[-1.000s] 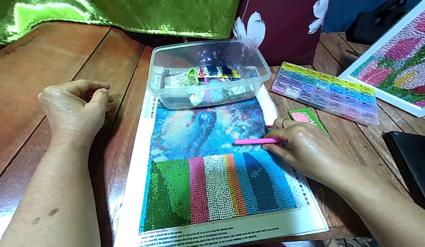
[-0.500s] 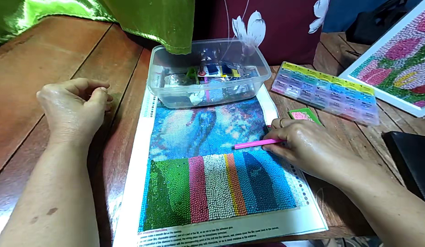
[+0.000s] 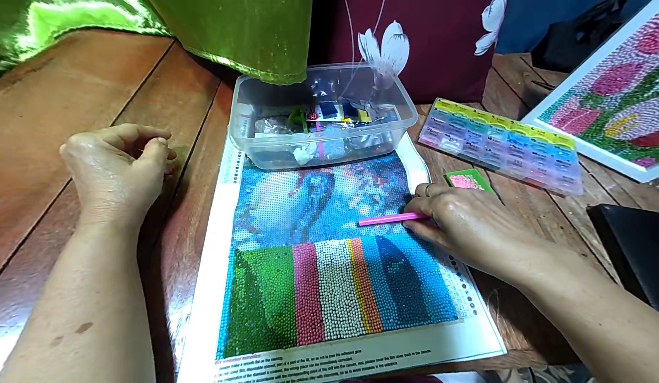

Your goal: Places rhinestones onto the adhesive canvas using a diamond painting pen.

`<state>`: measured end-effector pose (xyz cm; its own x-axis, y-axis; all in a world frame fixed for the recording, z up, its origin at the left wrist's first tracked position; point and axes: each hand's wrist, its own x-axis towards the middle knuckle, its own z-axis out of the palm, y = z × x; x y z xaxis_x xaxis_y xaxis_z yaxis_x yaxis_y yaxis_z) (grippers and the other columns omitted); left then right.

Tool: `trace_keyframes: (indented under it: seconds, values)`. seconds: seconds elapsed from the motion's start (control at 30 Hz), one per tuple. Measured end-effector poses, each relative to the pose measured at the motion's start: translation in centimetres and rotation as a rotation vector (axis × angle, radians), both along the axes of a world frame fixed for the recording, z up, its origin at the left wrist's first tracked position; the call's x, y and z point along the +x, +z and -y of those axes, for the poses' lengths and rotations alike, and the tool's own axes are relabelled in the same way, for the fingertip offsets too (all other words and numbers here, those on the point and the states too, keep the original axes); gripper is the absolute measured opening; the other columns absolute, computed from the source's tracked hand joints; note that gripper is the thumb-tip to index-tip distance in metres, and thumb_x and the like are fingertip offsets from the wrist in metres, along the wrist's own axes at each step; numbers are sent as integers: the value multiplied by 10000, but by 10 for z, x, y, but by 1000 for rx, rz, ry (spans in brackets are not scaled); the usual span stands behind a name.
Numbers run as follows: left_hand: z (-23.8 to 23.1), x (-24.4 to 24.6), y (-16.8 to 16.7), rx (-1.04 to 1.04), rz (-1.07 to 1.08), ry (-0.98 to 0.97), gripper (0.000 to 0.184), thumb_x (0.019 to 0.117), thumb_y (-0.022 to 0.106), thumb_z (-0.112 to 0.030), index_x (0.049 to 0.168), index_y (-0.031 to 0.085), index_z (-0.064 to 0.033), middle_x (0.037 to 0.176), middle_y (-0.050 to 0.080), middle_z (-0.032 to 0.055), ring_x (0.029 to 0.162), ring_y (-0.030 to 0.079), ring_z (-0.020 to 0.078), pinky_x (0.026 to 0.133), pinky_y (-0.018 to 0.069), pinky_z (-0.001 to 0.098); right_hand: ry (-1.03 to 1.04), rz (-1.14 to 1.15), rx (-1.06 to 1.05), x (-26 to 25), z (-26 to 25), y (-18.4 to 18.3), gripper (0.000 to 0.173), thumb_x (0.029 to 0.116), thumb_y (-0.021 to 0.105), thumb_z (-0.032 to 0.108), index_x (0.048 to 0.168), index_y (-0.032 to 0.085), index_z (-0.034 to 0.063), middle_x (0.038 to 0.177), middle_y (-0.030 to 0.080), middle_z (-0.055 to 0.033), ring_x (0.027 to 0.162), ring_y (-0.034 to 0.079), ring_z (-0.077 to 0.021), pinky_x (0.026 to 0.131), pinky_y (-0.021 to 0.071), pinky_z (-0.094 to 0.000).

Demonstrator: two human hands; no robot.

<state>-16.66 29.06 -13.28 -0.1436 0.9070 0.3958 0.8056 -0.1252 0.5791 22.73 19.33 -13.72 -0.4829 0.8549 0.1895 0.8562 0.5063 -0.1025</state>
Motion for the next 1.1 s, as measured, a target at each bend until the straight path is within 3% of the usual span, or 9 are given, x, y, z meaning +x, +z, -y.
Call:
trace_keyframes:
  seconds: [0.13,0.33,0.7,0.83,1.03,1.1]
  values:
    - [-1,-3,-1,15,-17,-24,338,1012,485,-177,1162,671,62,974,690,233,777,659,234,774,537,465,7,-8,-18,0,0,3,82,864,785,138,827,746,76,763,629,-69,679,650,-239,543,488,-403]
    - [-1,-3,-1,11,-19,-13,329,1011,488,-173,1155,673,57,959,688,219,757,649,209,763,535,441,28,64,27,-8,1,6,123,797,802,96,726,703,82,702,599,-63,629,637,-230,493,460,-377]
    - [-1,-2,-1,9,-1,-5,316,1015,493,-163,1154,675,54,961,687,215,755,650,198,762,542,424,-101,139,-115,-13,-9,10,152,880,729,134,756,672,66,726,613,-83,665,638,-256,540,457,-416]
    - [-2,-1,0,7,-9,-2,312,1016,491,-150,1154,675,61,968,694,223,768,656,235,779,533,461,-120,126,-124,-15,-10,11,142,867,741,118,756,677,56,731,618,-94,675,641,-269,547,458,-429]
    - [21,6,5,59,-90,-37,287,1017,509,-116,1111,710,67,972,723,260,847,713,373,816,542,592,-206,49,-185,-18,-11,12,101,860,772,97,807,703,46,766,654,-108,722,659,-299,593,486,-484]
    - [36,11,12,42,-97,-54,218,990,576,-97,1039,735,45,907,727,216,804,701,320,777,535,554,-269,29,-240,-21,-12,14,152,864,774,112,762,673,63,732,631,-96,710,641,-294,594,468,-485]
